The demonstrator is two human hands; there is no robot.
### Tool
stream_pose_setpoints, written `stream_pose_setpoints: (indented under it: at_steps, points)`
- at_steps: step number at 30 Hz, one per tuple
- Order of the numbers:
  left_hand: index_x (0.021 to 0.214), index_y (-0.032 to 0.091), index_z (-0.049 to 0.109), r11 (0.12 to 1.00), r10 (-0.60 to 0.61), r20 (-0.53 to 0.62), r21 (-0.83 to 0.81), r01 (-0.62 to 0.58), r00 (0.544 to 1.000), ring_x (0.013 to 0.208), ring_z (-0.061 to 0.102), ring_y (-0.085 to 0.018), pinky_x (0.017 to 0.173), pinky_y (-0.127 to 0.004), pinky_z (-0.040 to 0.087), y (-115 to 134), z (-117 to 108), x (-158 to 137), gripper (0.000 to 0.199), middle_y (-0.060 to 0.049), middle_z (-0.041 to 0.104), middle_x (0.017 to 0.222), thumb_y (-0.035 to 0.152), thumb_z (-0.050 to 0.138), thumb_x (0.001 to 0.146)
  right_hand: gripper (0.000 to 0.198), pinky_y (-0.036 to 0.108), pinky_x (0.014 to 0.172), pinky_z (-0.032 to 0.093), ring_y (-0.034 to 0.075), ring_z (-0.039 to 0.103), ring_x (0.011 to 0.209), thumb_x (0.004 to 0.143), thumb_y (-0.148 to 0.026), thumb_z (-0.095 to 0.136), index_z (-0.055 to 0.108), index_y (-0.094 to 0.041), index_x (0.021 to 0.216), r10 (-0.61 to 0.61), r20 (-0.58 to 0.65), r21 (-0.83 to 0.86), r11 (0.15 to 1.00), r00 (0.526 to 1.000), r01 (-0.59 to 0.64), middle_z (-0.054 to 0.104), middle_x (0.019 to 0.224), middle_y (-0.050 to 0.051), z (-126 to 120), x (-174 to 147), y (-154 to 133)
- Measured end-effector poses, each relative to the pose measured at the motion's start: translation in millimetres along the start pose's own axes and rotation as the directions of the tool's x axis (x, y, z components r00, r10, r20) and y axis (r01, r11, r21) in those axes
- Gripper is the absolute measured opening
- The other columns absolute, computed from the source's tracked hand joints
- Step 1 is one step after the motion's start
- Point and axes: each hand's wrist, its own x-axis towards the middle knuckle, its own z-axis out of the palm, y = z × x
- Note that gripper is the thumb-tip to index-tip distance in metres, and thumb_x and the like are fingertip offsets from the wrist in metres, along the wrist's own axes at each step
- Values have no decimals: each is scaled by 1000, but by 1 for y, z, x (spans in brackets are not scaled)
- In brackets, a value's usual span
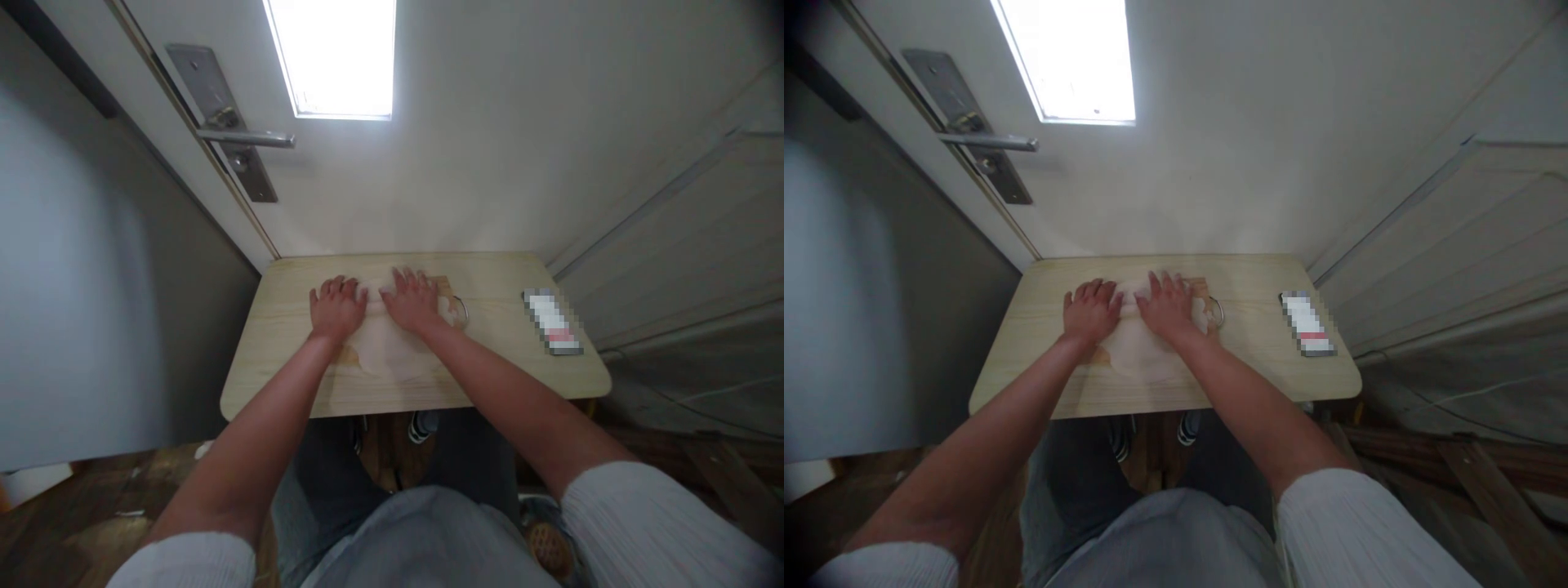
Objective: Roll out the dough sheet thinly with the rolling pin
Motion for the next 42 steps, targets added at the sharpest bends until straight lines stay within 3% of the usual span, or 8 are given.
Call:
stream_pose_setpoints:
  at_steps: [10, 14, 17, 20, 24, 27, 31, 42]
  points:
    - [142, 29, 50, 993, 103, 7, -53, -102, 995, 142, 36, -27, 118, -48, 28, -1, -9, -73, 56, -4, 46, 154, 60, 35, 97, 65, 59, 119, 10, 32, 24, 148, 100, -57, 32, 35, -19, 153, -78, -66, 19, 997, 995, 79, 33, 160, 11, -12, -97, 3]
    - [134, 33, 56, 988, 128, 10, -86, -127, 992, 143, 37, -25, 121, -54, 18, -7, -11, -85, 45, -2, 49, 152, 54, 48, 95, 59, 56, 119, 12, 31, 28, 146, 100, -53, 36, 43, -19, 148, -83, -62, 54, 995, 995, 86, 38, 157, 10, -12, -113, 9]
    - [129, 32, 59, 984, 144, -19, -106, -145, 989, 141, 40, -24, 122, -59, 10, 1, -12, -82, 37, -2, 55, 147, 48, 46, 98, 53, 55, 119, 14, 31, 30, 145, 100, -52, 39, 54, -20, 139, -41, -96, 75, 996, 995, 48, 46, 153, 10, -14, -106, 17]
    - [130, 32, 59, 973, 198, -9, -124, -197, 980, 142, 39, -25, 122, -60, 11, 21, -11, -76, 38, -3, 55, 147, 48, 45, 98, 48, 54, 117, 18, 30, 34, 142, 101, -49, 39, 59, -20, 134, -11, -147, 79, 997, 989, 23, 51, 148, 12, -17, -94, 33]
    - [131, 32, 58, 964, 228, 31, -145, -221, 973, 144, 36, -25, 121, -59, 16, 52, -5, -69, 40, -2, 52, 150, 49, 42, 99, 51, 60, 114, 19, 32, 36, 140, 101, -48, 35, 54, -17, 138, 103, -172, 40, 994, 980, -97, 52, 146, 15, -20, -83, 62]
    - [142, 28, 50, 973, 192, 46, -136, -185, 980, 147, 30, -28, 121, -60, 18, 65, -1, -63, 56, -5, 43, 156, 60, 36, 97, 54, 64, 112, 18, 35, 33, 141, 101, -50, 36, 50, -17, 142, 151, -151, 3, 988, 977, -152, 48, 149, 16, -17, -77, 78]
    - [153, 23, 34, 985, 144, 83, -104, -136, 986, 150, 26, -29, 122, -60, 15, 68, 1, -46, 73, -8, 36, 160, 66, 20, 97, 59, 64, 112, 20, 37, 32, 141, 100, -54, 35, 48, -18, 145, 147, -141, 1, 989, 979, -148, 44, 152, 16, -11, -66, 83]
    - [151, 25, 38, 991, 136, 110, -20, -135, 985, 148, 28, -32, 118, -63, 17, 69, 7, 10, 67, -8, 36, 160, 59, 14, 99, 56, 60, 110, 24, 36, 41, 134, 101, -54, 34, 55, -19, 139, 171, -166, 15, 985, 971, -171, 52, 145, 14, -9, -15, 84]
